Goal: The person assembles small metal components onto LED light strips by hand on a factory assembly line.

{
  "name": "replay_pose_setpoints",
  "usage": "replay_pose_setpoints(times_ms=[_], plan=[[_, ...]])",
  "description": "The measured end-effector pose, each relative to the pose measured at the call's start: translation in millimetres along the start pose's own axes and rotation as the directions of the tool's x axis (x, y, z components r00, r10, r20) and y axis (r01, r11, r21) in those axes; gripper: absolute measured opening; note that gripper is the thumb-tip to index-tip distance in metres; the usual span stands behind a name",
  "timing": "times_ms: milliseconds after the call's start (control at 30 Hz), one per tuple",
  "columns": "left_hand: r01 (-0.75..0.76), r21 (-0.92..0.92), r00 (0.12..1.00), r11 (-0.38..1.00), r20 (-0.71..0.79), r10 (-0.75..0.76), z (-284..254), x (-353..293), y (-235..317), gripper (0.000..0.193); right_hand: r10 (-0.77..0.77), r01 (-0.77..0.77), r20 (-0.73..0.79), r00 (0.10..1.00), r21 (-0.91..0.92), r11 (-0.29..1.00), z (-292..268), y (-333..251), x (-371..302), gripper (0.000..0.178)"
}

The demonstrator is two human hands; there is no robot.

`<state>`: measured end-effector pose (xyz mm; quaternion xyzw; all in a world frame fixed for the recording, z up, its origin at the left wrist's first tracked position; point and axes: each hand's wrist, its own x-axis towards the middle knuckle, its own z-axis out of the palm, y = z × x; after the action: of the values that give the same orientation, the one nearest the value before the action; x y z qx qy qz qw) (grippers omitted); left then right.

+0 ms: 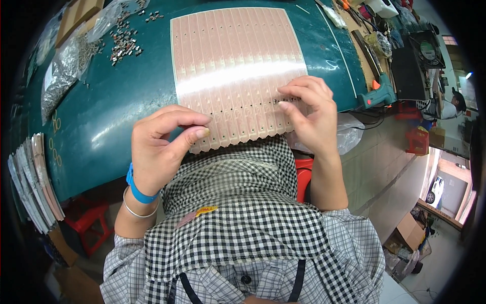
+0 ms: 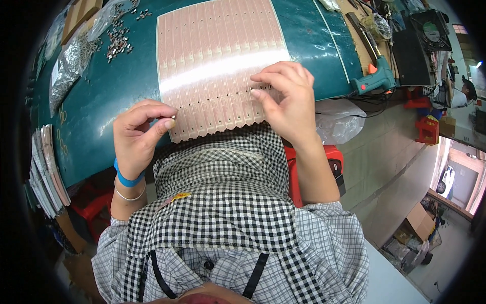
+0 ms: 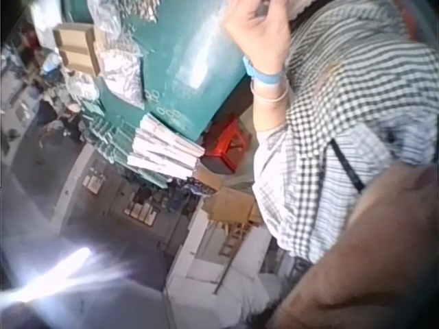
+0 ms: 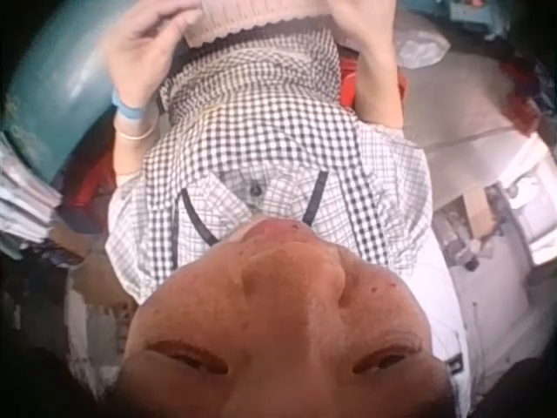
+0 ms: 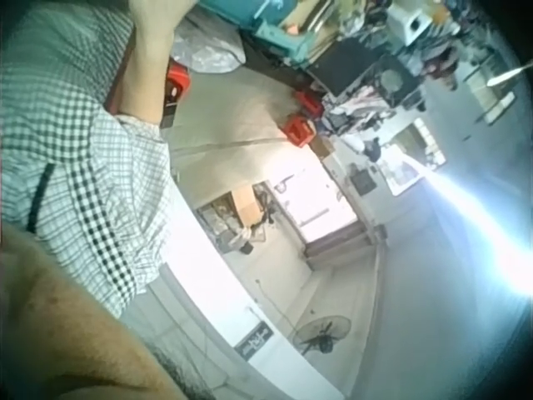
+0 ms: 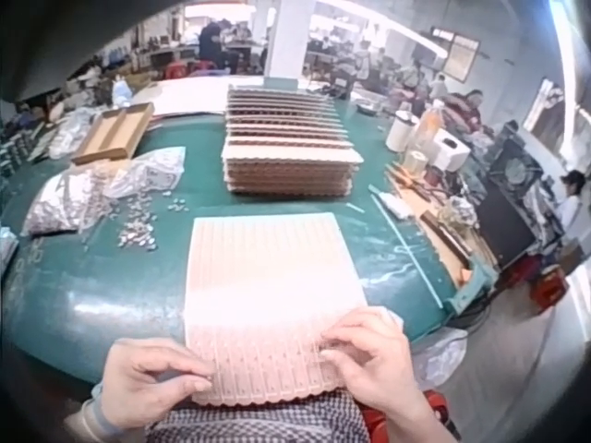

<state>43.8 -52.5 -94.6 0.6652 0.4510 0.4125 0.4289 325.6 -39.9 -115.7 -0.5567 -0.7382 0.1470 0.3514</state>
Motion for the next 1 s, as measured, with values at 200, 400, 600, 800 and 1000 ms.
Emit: replay_pose_setpoints(times_ms=[200,400,600,800,1000], plan=[[0.393,-0.565,0.919,0.725,0.230,-0.319,23,0,2,0.013,-0.164,0.163,-0.019,0.986,0.271,0.949,-1,-43,-5,0.024],[0.399,-0.762,0.914,0.510,0.289,-0.283,36,-7,-4,0.012,-0.254,0.246,-0.034,0.967,0.399,0.883,14,-60,-3,0.025],[0.502,-0.744,0.856,0.442,0.353,-0.378,38,-8,-1,0.012,-0.396,0.401,-0.070,0.916,0.213,0.891,13,-65,1,0.020],[-0.108,0.375,0.968,0.921,-0.173,0.184,-30,47,-32,0.014,-0.206,0.221,-0.103,0.973,0.162,0.962,2,-28,12,0.017],[-0.123,0.807,0.951,0.577,-0.071,0.302,-103,105,-104,0.014,-0.028,0.025,0.026,0.999,0.095,0.995,9,-6,14,0.014]])
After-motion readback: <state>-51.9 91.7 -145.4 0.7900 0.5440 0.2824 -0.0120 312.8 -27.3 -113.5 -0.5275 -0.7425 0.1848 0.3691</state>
